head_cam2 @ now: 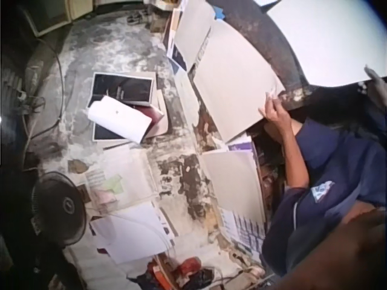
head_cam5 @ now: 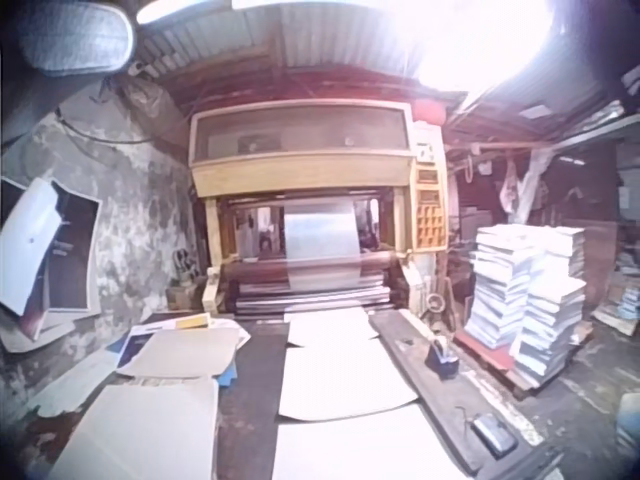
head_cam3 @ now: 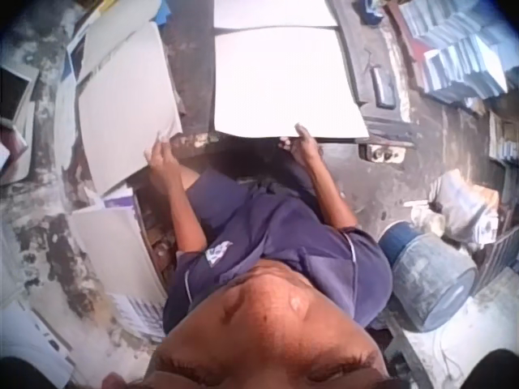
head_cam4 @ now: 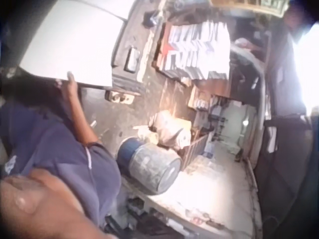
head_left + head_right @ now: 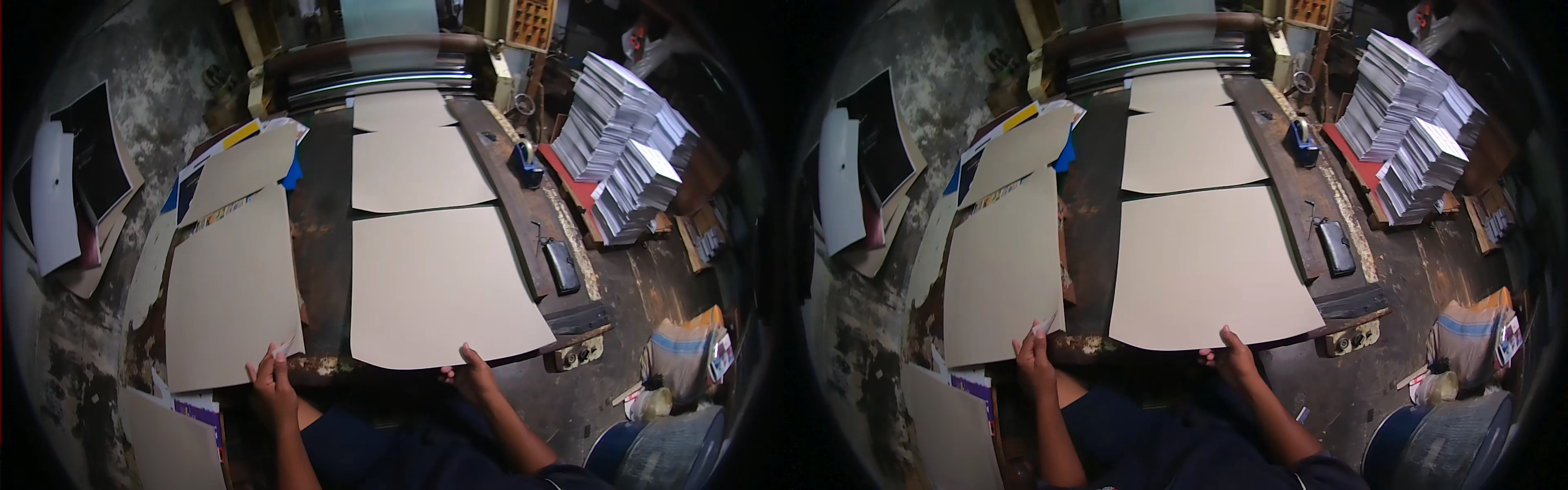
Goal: The person repeatedly takes sheets of cardboard from a stack and places them onto a machine feed table, aligning and guiding each sheet toward the rollers.
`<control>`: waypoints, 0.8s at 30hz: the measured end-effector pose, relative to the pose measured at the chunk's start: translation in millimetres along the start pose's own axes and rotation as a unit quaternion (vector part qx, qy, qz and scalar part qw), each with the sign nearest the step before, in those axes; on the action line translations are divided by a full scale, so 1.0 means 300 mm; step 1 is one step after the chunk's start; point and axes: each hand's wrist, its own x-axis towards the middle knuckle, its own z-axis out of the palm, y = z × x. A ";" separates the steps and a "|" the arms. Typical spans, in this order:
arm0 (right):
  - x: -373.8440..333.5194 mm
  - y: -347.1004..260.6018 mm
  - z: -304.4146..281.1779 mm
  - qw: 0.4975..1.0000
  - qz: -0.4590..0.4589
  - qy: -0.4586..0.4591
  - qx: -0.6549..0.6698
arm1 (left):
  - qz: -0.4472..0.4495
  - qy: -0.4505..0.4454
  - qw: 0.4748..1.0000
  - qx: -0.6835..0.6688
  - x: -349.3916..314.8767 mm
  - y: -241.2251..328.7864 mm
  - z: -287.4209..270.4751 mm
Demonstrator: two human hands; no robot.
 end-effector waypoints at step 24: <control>0.007 -0.156 0.267 0.976 0.028 -0.215 -0.031 | 0.083 -0.122 0.961 -0.235 -0.080 0.237 -0.076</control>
